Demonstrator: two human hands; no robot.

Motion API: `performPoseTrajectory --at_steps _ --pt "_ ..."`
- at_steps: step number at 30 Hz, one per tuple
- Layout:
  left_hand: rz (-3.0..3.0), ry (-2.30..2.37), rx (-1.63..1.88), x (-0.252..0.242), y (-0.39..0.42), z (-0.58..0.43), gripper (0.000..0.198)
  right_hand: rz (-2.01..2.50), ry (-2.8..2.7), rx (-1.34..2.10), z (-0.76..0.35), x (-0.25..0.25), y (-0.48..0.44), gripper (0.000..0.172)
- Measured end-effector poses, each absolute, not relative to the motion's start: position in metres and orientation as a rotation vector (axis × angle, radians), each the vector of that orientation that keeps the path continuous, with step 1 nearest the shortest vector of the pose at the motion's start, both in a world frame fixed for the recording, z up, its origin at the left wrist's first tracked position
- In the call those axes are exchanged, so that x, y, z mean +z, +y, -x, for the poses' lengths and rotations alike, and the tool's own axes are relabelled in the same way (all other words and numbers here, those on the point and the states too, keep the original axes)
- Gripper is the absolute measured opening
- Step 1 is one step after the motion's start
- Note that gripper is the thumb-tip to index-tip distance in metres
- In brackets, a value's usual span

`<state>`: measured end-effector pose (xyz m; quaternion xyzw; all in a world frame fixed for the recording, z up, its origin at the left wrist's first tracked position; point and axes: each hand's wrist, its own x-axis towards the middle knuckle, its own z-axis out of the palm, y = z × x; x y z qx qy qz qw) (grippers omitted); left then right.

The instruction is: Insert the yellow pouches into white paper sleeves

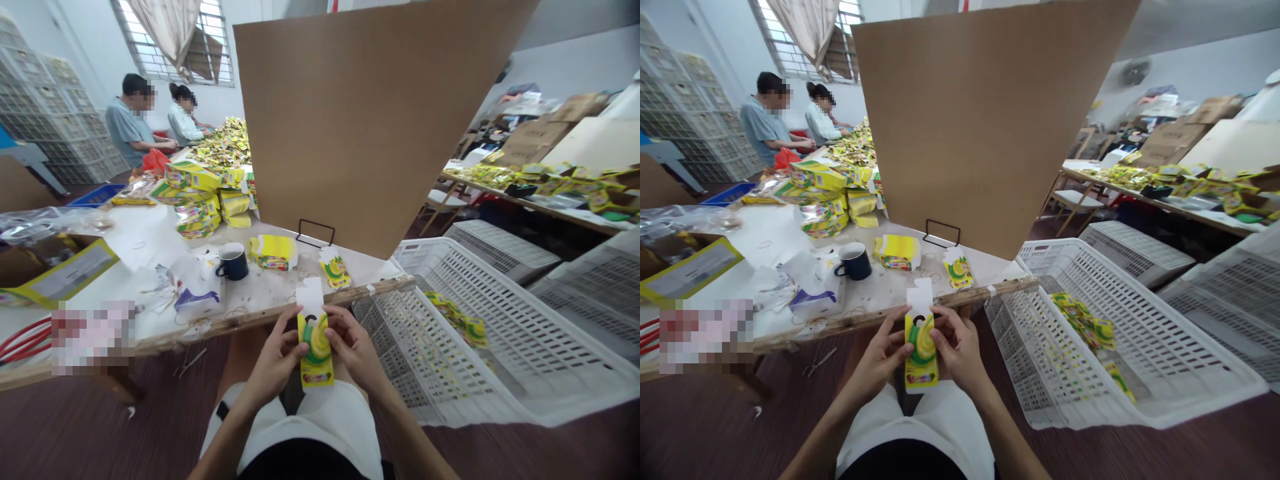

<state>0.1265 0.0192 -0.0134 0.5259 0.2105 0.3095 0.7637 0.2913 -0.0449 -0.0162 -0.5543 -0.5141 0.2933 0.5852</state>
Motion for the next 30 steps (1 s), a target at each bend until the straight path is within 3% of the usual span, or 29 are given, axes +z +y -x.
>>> performPoseTrajectory --at_steps 3,5,10,11,16,20,30 --pt "-1.106 0.373 0.553 -0.013 0.018 -0.126 0.039 1.304 -1.285 0.772 -0.301 -0.014 -0.05 0.02" --pt "-1.083 0.343 0.521 -0.013 0.015 -0.128 0.038 1.331 -1.302 0.748 -0.305 -0.014 -0.051 0.024" --pt "-1.105 0.411 0.601 -0.011 0.011 -0.132 0.075 1.244 -1.179 0.684 -0.302 -0.015 -0.048 0.025" --pt "-1.129 0.418 0.599 -0.011 0.011 -0.132 0.076 1.231 -1.179 0.661 -0.301 -0.014 -0.048 0.027" --pt "-1.269 0.527 0.655 -0.016 0.013 -0.132 0.044 1.305 -1.38 0.506 -0.306 -0.011 -0.051 0.029" --pt "-1.317 0.581 0.687 -0.021 0.01 -0.135 0.045 1.48 -1.39 0.642 -0.305 -0.014 -0.054 0.033" --pt "-1.171 0.536 0.653 -0.018 0.015 -0.133 0.05 1.599 -1.443 0.495 -0.295 -0.018 -0.051 0.029"
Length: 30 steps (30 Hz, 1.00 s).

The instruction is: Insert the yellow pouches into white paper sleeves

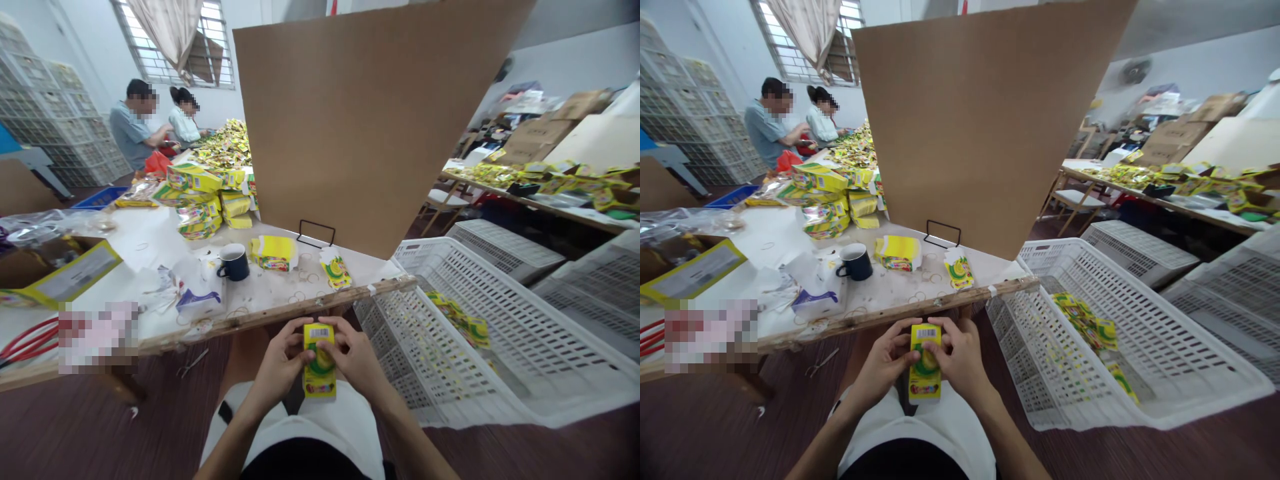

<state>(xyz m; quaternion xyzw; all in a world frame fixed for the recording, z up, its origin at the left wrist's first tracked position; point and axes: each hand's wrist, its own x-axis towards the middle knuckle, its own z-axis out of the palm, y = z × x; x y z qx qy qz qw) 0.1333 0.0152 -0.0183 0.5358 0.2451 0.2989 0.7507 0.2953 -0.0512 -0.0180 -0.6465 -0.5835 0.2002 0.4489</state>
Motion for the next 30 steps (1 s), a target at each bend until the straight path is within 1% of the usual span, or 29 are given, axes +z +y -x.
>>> performPoseTrajectory --at_steps 2,5,6,8,9,11,12,13,14,16,19,21,24,25,30 --pt "-1.173 0.543 0.651 -0.018 0.014 -0.134 0.049 1.593 -1.424 0.437 -0.294 -0.022 -0.052 0.025" --pt "-1.183 0.545 0.67 -0.02 0.009 -0.137 0.046 1.579 -1.414 0.379 -0.29 -0.027 -0.053 0.025" --pt "-1.196 0.557 0.68 -0.021 0.008 -0.138 0.047 1.569 -1.423 0.373 -0.291 -0.027 -0.053 0.026" --pt "-1.245 0.612 0.716 -0.023 0.007 -0.138 0.056 1.557 -1.408 0.298 -0.3 -0.021 -0.053 0.024" --pt "-1.27 0.644 0.744 -0.024 0.007 -0.138 0.062 1.568 -1.37 0.188 -0.309 -0.015 -0.054 0.021" --pt "-1.317 0.695 0.814 -0.025 0.01 -0.137 0.072 1.65 -1.221 -0.175 -0.338 0.001 -0.052 0.02" --pt "-1.335 0.708 0.843 -0.025 0.012 -0.136 0.073 1.719 -1.127 -0.387 -0.354 0.009 -0.05 0.023" --pt "-1.345 0.714 0.861 -0.026 0.013 -0.136 0.07 1.798 -1.044 -0.559 -0.37 0.016 -0.046 0.03" --pt "-1.353 0.721 0.869 -0.026 0.014 -0.136 0.066 1.869 -1.014 -0.653 -0.384 0.02 -0.04 0.037" --pt "-1.353 0.733 0.853 -0.028 0.015 -0.136 0.054 2.054 -1.106 -0.616 -0.399 0.019 -0.022 0.042" --pt "-1.354 0.725 0.797 -0.03 0.013 -0.138 0.04 2.285 -1.35 -0.336 -0.394 -0.003 0.018 0.033" --pt "-1.372 0.71 0.782 -0.031 0.012 -0.138 0.036 2.358 -1.403 -0.24 -0.38 -0.023 0.047 0.034" --pt "-1.385 0.718 0.795 -0.031 0.013 -0.137 0.034 2.444 -1.402 -0.176 -0.367 -0.046 0.082 0.046" --pt "-1.384 0.726 0.8 -0.03 0.014 -0.136 0.034 2.474 -1.403 -0.158 -0.366 -0.05 0.09 0.047" --pt "-1.407 0.745 0.784 -0.032 0.017 -0.135 0.032 2.591 -1.426 -0.089 -0.377 -0.053 0.108 0.026"
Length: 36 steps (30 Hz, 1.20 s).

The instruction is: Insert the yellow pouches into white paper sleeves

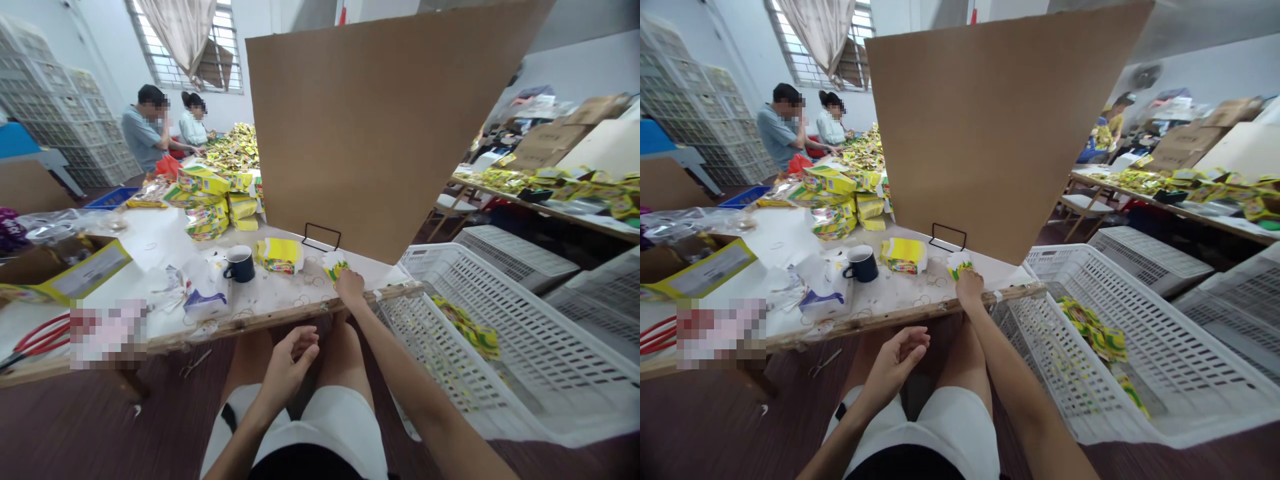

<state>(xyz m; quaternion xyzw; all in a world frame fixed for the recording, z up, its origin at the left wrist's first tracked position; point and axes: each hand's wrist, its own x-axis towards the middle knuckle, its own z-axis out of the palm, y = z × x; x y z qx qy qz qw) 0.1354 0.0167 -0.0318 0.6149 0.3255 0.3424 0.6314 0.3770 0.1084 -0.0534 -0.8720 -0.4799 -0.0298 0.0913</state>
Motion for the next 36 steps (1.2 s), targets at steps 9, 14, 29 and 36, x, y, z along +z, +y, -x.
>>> performPoseTrajectory --at_steps 9,14,29,36 --pt "-1.398 0.741 0.762 -0.035 0.016 -0.136 0.03 2.571 -1.448 -0.136 -0.373 -0.053 0.108 0.027" --pt "-1.348 0.741 0.788 -0.034 0.021 -0.135 0.032 2.442 -1.474 -0.184 -0.37 -0.033 0.109 0.017" --pt "-1.056 0.747 1.126 -0.041 0.027 -0.136 0.063 1.409 -1.627 -0.083 -0.231 -0.009 -0.029 0.022" --pt "-1.053 0.571 0.861 -0.03 0.023 -0.129 0.049 1.31 -1.666 0.18 -0.256 0.001 -0.039 0.032"
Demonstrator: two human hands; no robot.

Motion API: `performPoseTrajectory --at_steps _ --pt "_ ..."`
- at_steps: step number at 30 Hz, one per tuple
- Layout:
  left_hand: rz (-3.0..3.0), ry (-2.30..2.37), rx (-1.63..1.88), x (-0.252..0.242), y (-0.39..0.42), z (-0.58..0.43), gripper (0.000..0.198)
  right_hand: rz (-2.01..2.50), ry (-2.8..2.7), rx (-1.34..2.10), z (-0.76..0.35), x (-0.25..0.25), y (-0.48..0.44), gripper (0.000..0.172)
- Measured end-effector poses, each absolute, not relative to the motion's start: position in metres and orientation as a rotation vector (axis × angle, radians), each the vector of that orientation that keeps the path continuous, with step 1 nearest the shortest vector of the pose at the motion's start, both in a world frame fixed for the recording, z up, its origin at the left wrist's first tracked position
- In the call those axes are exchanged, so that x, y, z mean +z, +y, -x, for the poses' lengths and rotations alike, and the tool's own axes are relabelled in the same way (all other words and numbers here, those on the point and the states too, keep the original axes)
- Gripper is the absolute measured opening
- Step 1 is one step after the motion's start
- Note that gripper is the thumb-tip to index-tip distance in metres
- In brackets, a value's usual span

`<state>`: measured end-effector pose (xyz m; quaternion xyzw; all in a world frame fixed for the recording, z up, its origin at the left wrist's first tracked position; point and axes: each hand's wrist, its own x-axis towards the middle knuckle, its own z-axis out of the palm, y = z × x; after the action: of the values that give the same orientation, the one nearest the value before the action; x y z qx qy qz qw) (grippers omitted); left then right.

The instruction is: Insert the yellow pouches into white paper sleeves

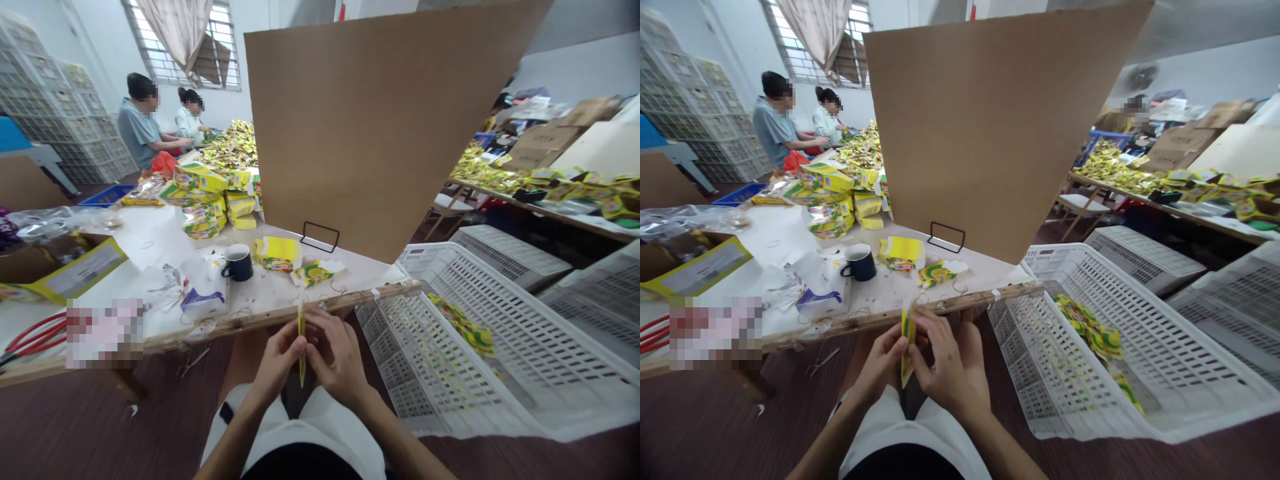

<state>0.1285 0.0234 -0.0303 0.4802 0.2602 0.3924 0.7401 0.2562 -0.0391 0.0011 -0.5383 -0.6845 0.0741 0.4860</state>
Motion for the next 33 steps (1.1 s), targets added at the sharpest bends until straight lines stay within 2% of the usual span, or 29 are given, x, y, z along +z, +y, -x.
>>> performPoseTrajectory --at_steps 1,3,10,15,19,22,28,31,33 --pt "-0.979 0.554 0.795 -0.031 0.022 -0.129 0.048 1.328 -1.67 0.174 -0.26 0.001 -0.04 0.04" --pt "-0.833 0.568 0.729 -0.032 0.019 -0.13 0.05 1.364 -1.683 0.196 -0.265 -0.001 -0.041 0.044" --pt "-0.718 0.588 0.693 -0.021 0.009 -0.134 0.044 1.286 -1.571 0.315 -0.266 -0.005 -0.038 0.024" --pt "-0.686 0.586 0.688 -0.013 0.009 -0.131 0.04 1.206 -1.422 0.327 -0.264 -0.008 -0.04 0.017" --pt "-0.672 0.591 0.671 -0.014 0.012 -0.127 0.041 1.274 -1.449 0.225 -0.268 -0.007 -0.042 0.029" --pt "-0.692 0.59 0.659 -0.015 0.011 -0.125 0.042 1.282 -1.536 0.27 -0.272 -0.005 -0.041 0.035" --pt "-0.727 0.567 0.639 -0.014 0.01 -0.129 0.042 1.321 -1.478 0.411 -0.274 0.0 -0.04 0.003" --pt "-0.772 0.54 0.654 -0.012 0.012 -0.132 0.037 1.33 -1.479 0.399 -0.269 -0.005 -0.042 0.007" --pt "-0.796 0.527 0.675 -0.014 0.013 -0.133 0.038 1.375 -1.348 0.305 -0.265 -0.011 -0.042 0.033"
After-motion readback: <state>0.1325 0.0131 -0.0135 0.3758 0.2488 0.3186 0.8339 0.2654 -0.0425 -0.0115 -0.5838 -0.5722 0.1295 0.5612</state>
